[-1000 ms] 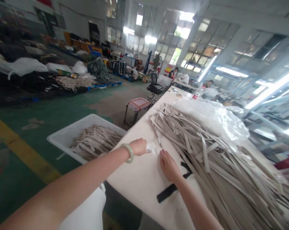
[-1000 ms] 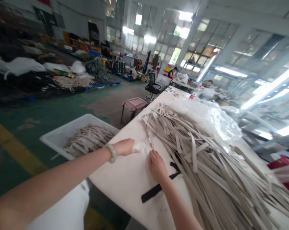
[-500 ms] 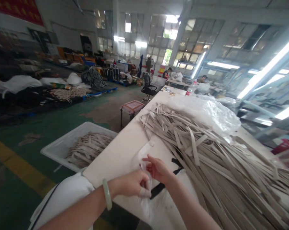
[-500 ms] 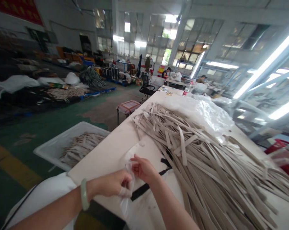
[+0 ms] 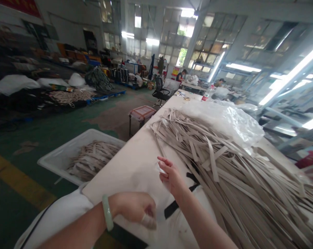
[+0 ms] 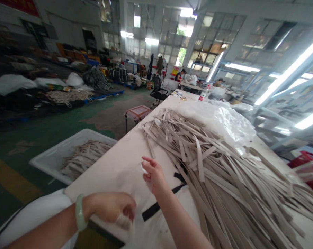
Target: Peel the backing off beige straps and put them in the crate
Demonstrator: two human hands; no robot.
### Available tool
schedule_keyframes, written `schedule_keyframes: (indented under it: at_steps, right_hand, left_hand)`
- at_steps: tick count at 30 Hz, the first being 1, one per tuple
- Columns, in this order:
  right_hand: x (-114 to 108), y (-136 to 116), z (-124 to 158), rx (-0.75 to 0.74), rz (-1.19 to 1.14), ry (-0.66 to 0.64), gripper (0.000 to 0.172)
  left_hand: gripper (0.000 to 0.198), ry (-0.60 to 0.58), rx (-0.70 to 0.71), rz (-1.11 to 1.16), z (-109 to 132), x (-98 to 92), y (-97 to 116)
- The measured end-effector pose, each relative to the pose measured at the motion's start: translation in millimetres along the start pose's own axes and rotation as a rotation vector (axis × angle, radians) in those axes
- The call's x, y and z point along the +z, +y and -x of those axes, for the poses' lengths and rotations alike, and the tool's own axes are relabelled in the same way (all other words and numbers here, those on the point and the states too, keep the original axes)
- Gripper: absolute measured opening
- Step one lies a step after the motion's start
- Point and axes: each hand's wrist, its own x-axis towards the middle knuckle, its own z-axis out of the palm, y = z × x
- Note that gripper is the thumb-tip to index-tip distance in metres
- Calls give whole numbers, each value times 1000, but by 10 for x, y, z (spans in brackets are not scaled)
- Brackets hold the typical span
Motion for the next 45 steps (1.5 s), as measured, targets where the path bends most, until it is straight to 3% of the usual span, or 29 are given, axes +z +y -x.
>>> schedule_keyframes:
  at_steps: [3,5,9,13,16,22,26,29,34,37,40,41,43,45]
  right_hand:
    - [68,47,33,-217,225,36,35]
    - [98,102,78,-361,401,61,28]
    - [141,214,214,-487,592,107,19]
    - [172,268,340,-466,513,132,20]
    - [180,302,426,-438,479,141,22]
    - [148,402,592,-406,345,242,26]
    - [118,380,646,-405,63,384,32]
    - [96,402,693,-392,39,437,32]
    - [73,660,872,-461,276,460,28]
    - [-15,701,940,-466,584,363,25]
    - [-296,348,885,-555,1013,361,30]
    - [-435,136,847,-625,1137,478,32]
    - [-744,-363,757,-666,1394,841,34]
    - [-1035,-851,656,-640,1421,968,34]
  left_hand:
    - [39,548,52,375,46,-174,113]
    - [40,698,115,717,34,-268,175]
    - [16,758,206,1076,-69,-333,211]
    - [2,712,258,1201,-146,-283,223]
    - [5,721,224,1239,-153,-253,258]
    - [6,868,226,1262,-100,-267,301]
    - [5,750,330,1231,-24,-261,302]
    - [17,771,358,1195,1,-248,291]
    - [20,784,324,1115,-43,-233,224]
    - [28,879,344,1032,-25,-240,198]
    - [33,845,310,770,73,-259,219]
    - [34,803,288,629,112,-259,234]
    - [36,737,265,297,175,-239,265]
    - [38,704,291,-24,198,-194,280]
